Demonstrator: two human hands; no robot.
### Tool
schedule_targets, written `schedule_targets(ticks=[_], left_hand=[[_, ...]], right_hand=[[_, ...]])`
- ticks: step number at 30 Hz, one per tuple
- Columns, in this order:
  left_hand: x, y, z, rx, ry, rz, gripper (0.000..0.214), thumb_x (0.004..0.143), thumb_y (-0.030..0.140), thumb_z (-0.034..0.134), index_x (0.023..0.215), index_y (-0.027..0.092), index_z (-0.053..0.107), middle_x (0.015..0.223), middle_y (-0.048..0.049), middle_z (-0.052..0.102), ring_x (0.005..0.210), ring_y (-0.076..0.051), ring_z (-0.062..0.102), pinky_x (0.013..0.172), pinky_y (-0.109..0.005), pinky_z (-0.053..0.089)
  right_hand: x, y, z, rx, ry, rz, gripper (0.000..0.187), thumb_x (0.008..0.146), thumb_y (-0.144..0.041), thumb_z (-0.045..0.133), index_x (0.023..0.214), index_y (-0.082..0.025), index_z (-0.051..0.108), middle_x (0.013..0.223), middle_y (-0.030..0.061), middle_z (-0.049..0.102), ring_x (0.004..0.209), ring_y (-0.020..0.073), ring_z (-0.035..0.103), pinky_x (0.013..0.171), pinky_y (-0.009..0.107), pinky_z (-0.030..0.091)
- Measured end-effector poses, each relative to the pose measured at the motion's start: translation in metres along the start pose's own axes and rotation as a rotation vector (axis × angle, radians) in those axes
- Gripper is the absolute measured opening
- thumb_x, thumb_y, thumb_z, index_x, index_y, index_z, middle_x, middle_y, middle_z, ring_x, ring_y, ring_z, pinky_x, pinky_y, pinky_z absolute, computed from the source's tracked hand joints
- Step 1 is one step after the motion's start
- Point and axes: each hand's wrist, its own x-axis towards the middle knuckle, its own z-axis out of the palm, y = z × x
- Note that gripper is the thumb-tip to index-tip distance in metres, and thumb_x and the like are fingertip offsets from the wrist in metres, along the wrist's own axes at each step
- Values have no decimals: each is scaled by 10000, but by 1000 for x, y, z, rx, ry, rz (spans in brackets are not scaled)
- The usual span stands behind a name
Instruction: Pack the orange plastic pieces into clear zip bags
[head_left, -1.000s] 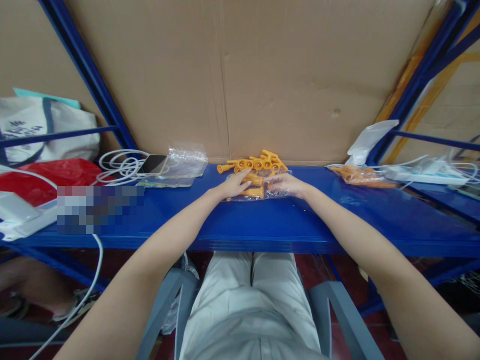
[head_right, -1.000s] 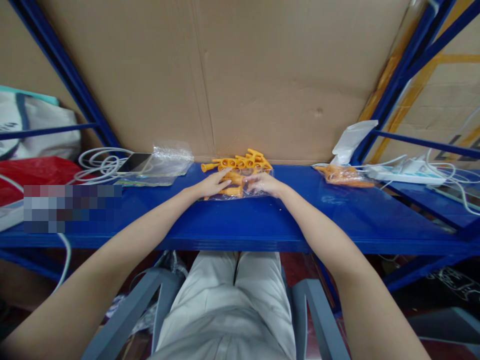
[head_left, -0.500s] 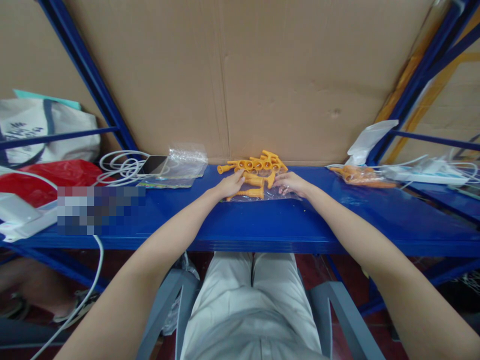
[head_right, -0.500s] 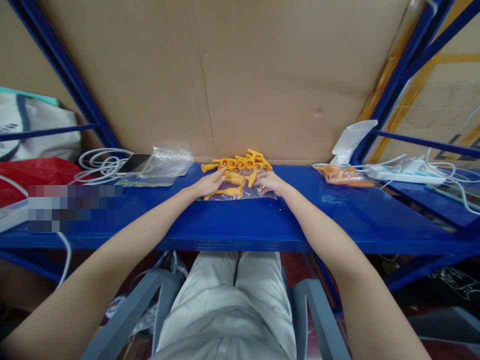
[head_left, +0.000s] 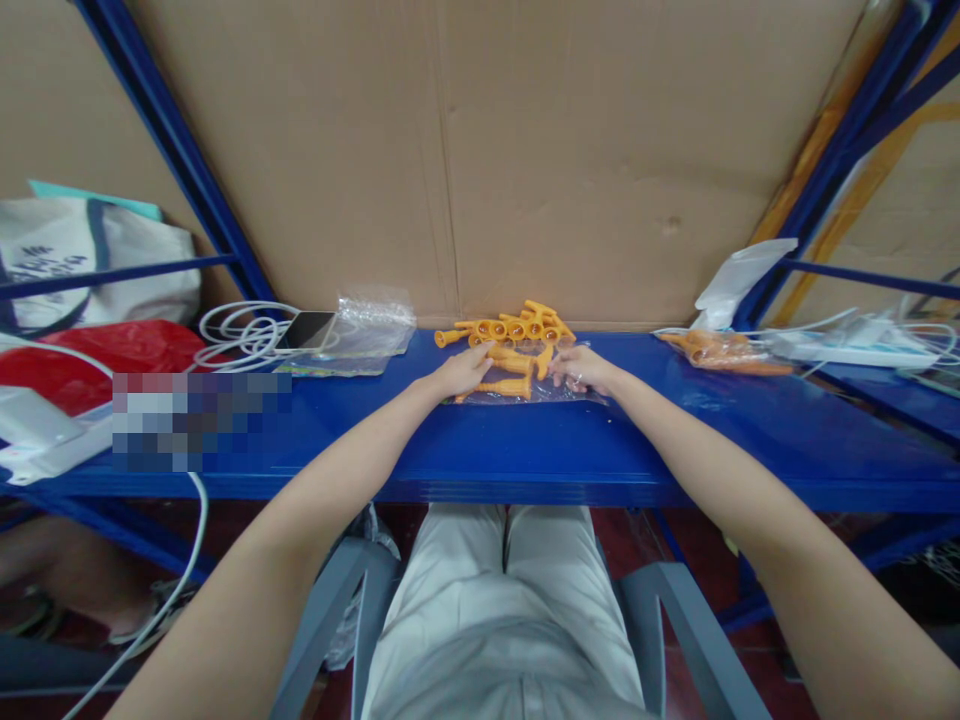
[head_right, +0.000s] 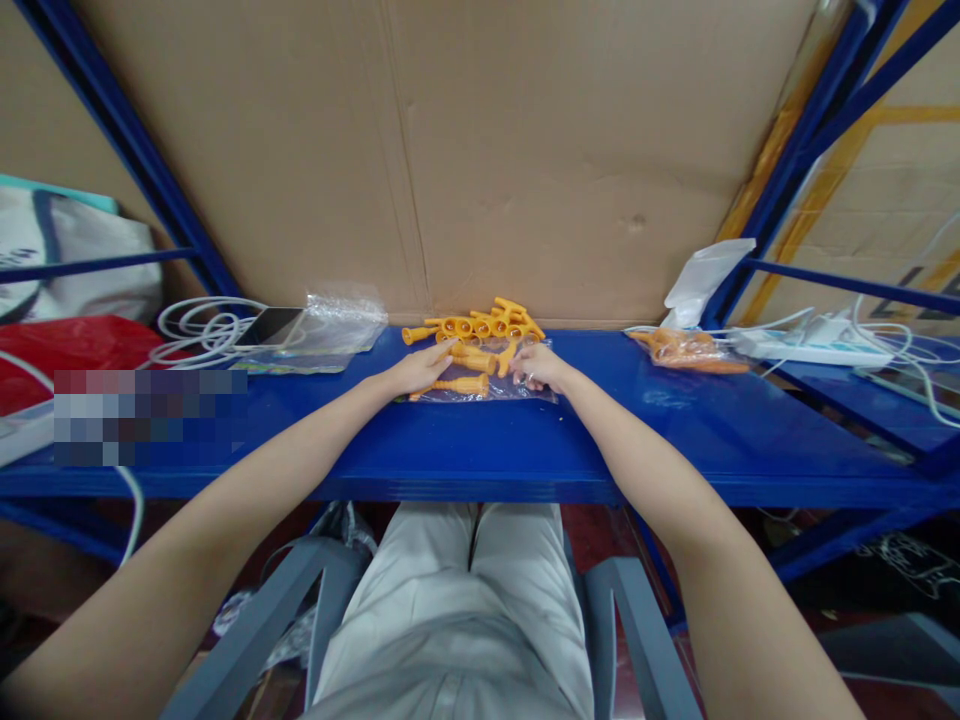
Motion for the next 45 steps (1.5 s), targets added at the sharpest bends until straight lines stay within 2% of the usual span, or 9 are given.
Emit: schedule_targets(ticks=[9,15,21,24,28,32,36,40,45], left_hand=[[9,-10,8,-72,80,68,564,957,295,306,1496,147,378,1557,-67,393,1447,-203,352,1210,-353,231],[12,-6,11,-108,128,150,518,913,267,422,1404,113,479,1530,-129,439,1433,-227,382,1202,-378,260],[8,-4,6,-164,192,227,213,881,213,478,1021,170,633,1330,-126,635,1327,-246,521,1118,-415,399],[7,-3,6,-173,198,271,134,866,190,478,861,191,612,1241,-122,681,1320,-258,525,1088,-430,429],[8,-3,8,-180,217,304,128,863,199,487,807,207,602,1304,-106,656,1354,-243,494,1107,-425,412],[8,-2,8,-190,239,330,163,883,226,475,836,201,629,1325,-105,648,1337,-232,514,1108,-423,416],[5,1,5,-196,252,349,182,886,245,487,886,188,660,1375,-106,613,1325,-236,527,1121,-419,403],[2,6,3,-168,219,393,194,892,256,484,812,193,649,1369,-95,619,1317,-235,534,1112,-415,409],[4,8,7,-129,131,378,172,875,230,490,743,193,593,1387,-109,600,1328,-249,516,1086,-403,427]], right_hand=[[-1,0,-1,-57,-64,-49,147,908,-146,623,773,-139,565,528,-59,553,292,4,342,288,149,218],[-2,-2,4,-87,-70,-59,102,876,-168,653,843,-151,558,565,-57,564,325,22,365,316,162,250],[4,4,2,-99,-148,-166,180,863,-278,660,758,-136,626,616,-19,616,378,15,372,347,157,283],[7,7,0,-69,-250,-214,185,829,-305,685,897,-135,714,676,-9,652,426,21,390,385,159,308],[8,8,-3,-103,-324,-212,297,794,-273,709,1068,-167,751,724,-7,661,504,44,441,485,189,393],[9,7,-3,-140,-351,-309,277,749,-308,758,986,-170,790,866,45,717,739,123,606,757,298,522],[10,5,-2,-116,-390,-417,257,686,-332,809,900,-190,802,1166,85,710,1095,218,623,1027,404,446],[7,3,0,-83,-429,-373,296,664,-341,824,917,-188,798,1235,94,690,1178,246,599,1081,440,407],[1,-1,4,-47,-415,-312,203,675,-206,798,877,-193,795,1223,70,701,1172,218,605,1067,408,432]])
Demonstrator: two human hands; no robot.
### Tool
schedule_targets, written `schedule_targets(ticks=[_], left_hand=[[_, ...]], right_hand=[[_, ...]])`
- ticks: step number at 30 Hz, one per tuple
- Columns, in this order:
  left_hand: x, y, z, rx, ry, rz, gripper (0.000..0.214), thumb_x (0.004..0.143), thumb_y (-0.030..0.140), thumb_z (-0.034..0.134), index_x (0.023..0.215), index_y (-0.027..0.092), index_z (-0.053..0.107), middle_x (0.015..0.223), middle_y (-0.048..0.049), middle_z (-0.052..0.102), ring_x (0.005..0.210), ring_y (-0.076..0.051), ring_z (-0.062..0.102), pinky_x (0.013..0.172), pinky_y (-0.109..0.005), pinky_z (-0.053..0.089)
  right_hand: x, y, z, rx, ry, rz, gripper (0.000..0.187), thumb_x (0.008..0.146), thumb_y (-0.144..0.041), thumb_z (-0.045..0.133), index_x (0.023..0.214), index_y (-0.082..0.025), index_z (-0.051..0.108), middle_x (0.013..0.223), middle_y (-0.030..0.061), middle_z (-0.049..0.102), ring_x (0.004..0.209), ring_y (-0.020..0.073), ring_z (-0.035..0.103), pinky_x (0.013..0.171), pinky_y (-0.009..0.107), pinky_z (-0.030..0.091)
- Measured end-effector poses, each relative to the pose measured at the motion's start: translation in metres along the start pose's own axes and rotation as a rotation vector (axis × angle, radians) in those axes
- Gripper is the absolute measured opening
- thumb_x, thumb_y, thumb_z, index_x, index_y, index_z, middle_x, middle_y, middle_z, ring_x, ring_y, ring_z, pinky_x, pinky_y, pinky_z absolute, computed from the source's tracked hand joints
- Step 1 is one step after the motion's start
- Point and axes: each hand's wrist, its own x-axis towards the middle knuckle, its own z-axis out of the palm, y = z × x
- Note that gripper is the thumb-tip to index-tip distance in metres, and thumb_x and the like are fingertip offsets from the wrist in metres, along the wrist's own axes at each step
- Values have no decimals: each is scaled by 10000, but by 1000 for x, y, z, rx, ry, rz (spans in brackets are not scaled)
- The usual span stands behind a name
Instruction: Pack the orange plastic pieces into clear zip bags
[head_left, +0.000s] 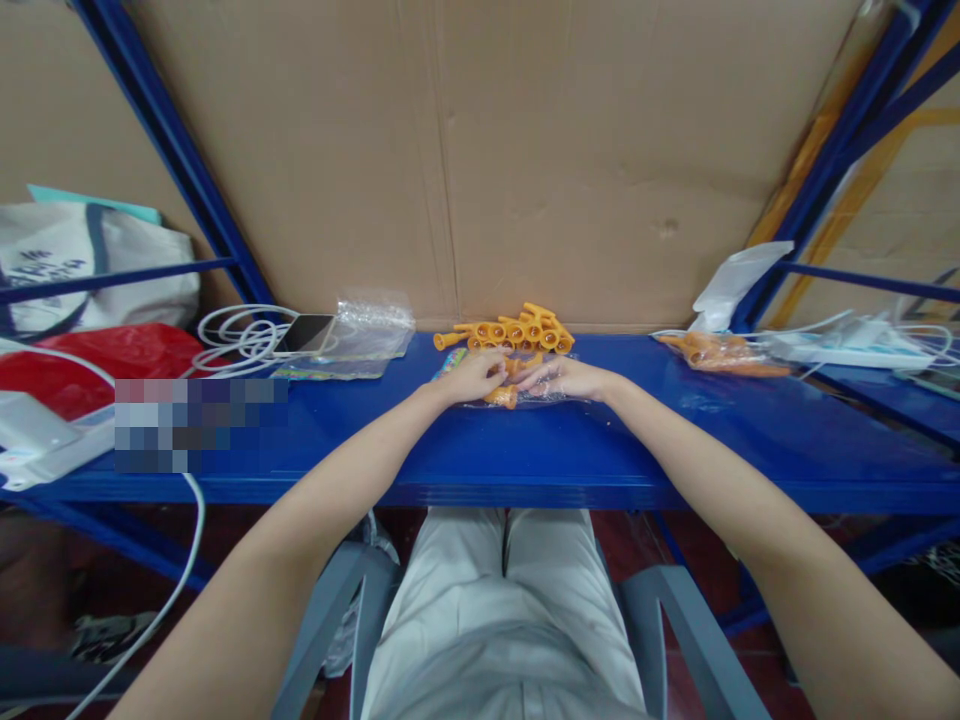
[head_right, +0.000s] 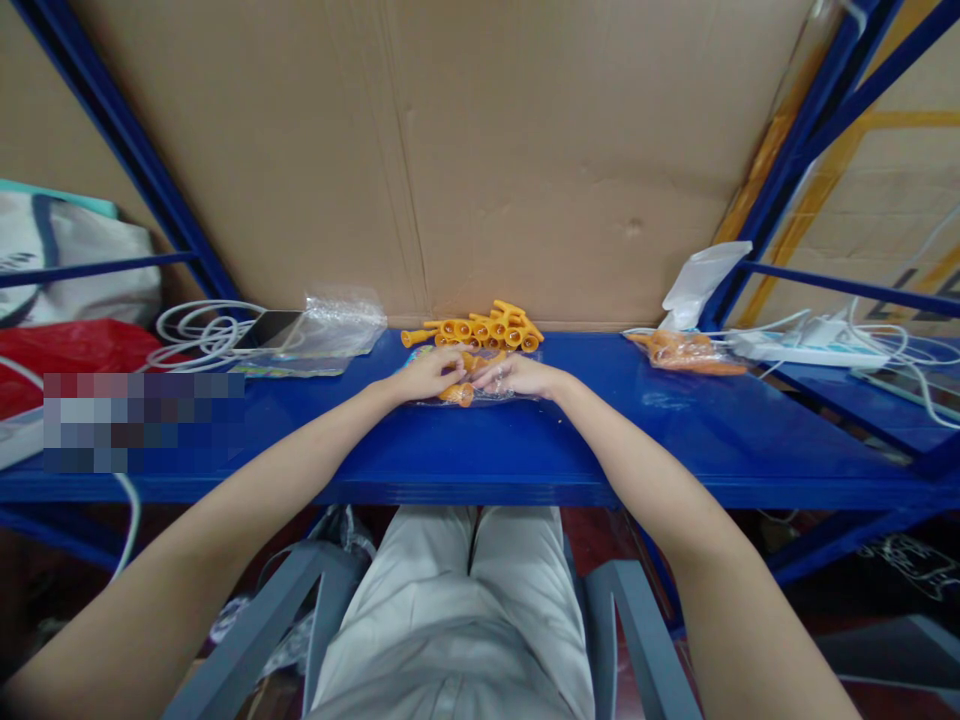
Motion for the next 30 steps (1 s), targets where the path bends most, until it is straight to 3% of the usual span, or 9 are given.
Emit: schedule_targets(ticks=[5,9,11,13,17,19,23,26,30], left_hand=[[2,-4,5,-34,-102,-59,204,922,266,446,776,209,576,1484,-82,511,1432,-227,382,1149,-437,343],[2,-4,6,-33,-151,-107,240,963,313,410,814,212,569,1577,-71,377,1473,-213,305,1195,-422,261],[2,-3,6,-22,-162,-120,257,974,325,394,825,212,570,1582,-64,368,1479,-213,291,1201,-412,251],[2,-2,7,-8,-170,-128,272,981,336,374,845,211,575,1591,-62,351,1484,-212,278,1211,-408,230],[3,-2,9,5,-190,-143,309,991,350,323,914,208,587,1608,-61,313,1496,-203,244,1226,-408,179],[4,-2,10,4,-192,-143,319,988,360,314,933,209,589,1609,-58,313,1499,-205,232,1226,-418,175],[7,-5,13,-4,-196,-109,327,973,371,301,983,213,587,1601,-57,334,1503,-191,215,1218,-420,201],[11,-6,15,-22,-189,-110,357,972,368,280,1057,202,584,1604,-78,326,1501,-192,222,1217,-396,206],[16,-8,18,-15,-184,-98,350,973,360,284,1085,201,576,1600,-77,334,1495,-195,239,1217,-406,205]], right_hand=[[-3,-6,-1,-33,13,51,229,724,-83,717,899,-210,793,1035,32,754,1005,151,663,979,319,494],[-13,-18,-19,-149,47,122,87,775,-141,712,824,-169,778,852,40,750,778,129,672,799,272,549],[-19,-22,-33,-200,154,178,68,808,-165,693,791,-139,753,762,54,728,662,120,656,687,247,545],[-21,-24,-47,-260,350,196,85,834,-157,662,813,-115,733,758,74,723,612,112,641,625,225,529],[-12,-15,-67,-450,613,221,224,864,-116,576,1029,-73,720,958,140,746,750,159,693,685,250,555],[-3,-8,-73,-583,594,200,324,840,-92,578,1138,-77,703,1101,141,732,930,200,704,815,276,557],[14,1,-79,-871,345,145,479,781,-42,574,1227,-169,696,1278,68,677,1191,233,623,1009,293,479],[23,5,-78,-1034,276,241,520,769,-30,564,1251,-178,691,1278,83,676,1178,263,634,995,307,482],[33,12,-78,-1093,242,297,413,813,-131,594,1206,-179,712,1179,109,720,1090,273,675,911,294,511]])
